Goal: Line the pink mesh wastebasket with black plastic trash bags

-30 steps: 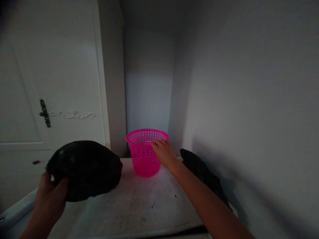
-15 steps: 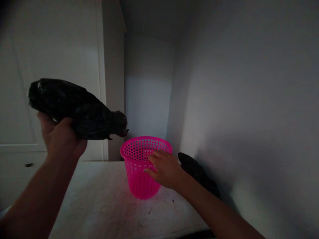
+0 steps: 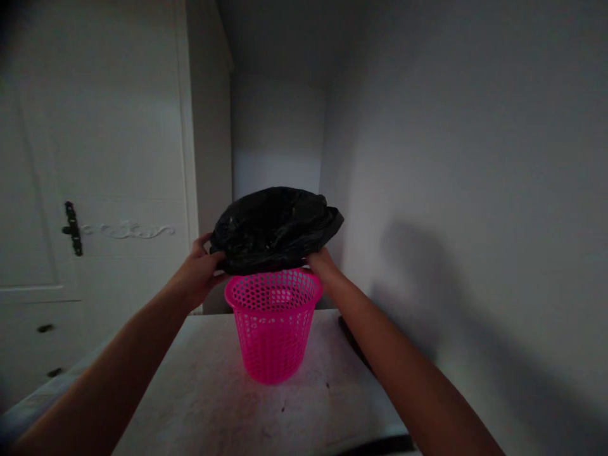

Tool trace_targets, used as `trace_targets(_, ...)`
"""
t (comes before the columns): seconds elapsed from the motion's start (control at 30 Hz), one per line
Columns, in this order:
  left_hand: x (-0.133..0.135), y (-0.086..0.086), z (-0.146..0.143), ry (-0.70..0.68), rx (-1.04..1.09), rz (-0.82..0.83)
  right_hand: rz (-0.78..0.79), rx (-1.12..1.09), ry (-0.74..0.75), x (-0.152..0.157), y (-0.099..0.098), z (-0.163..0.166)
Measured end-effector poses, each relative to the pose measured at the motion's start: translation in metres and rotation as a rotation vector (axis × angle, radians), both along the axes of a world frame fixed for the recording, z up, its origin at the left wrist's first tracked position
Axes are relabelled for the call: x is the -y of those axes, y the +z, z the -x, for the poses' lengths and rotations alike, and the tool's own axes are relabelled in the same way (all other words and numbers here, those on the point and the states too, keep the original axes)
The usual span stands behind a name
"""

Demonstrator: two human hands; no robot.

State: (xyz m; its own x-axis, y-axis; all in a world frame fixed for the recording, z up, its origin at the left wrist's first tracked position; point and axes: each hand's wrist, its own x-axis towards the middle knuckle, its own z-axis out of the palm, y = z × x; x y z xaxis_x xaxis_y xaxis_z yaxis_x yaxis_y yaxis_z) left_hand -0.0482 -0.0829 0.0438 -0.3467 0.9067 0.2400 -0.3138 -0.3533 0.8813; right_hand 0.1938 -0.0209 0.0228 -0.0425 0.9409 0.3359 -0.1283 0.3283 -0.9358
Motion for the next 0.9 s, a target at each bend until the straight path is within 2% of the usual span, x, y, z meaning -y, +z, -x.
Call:
trace_targets(0.1, 0.003, -0.019, 0.013, -0.056, -0.055, 0.039, 0.107, 0.027, -0.042, -0.003, -0.018, -0.025)
trace_targets(0.2, 0.012, -0.034, 0.021, -0.164, -0.099, 0.112, 0.145, -0.109, 0.035, -0.001, -0.033, -0.045)
trace_targets(0.3, 0.024, -0.046, 0.022, -0.253, -0.149, 0.131, 0.246, -0.232, 0.025, 0.000, -0.038, -0.056)
trace_targets(0.37, 0.031, -0.054, 0.021, -0.246, -0.151, 0.116, 0.292, -0.269, -0.008, -0.001, -0.039, -0.060)
trace_targets(0.47, 0.043, -0.068, 0.019, -0.164, -0.094, 0.063, 0.268, -0.297, -0.003, -0.007, -0.042, -0.064)
trace_targets(0.57, 0.053, -0.086, 0.019, -0.140, 0.040, 0.053, 0.277, -0.324, 0.030, -0.015, -0.051, -0.073)
trace_targets(0.67, 0.060, -0.106, 0.020, -0.193, 0.198, 0.104, 0.337, -0.320, 0.045, -0.019, -0.066, -0.086)
trace_targets(0.77, 0.061, -0.124, 0.020, -0.280, 0.269, 0.146, 0.378, -0.302, 0.054, -0.018, -0.081, -0.095)
trace_targets(0.9, 0.062, -0.138, 0.016, -0.398, 0.319, 0.092, 0.374, -0.286, 0.081, -0.014, -0.095, -0.095)
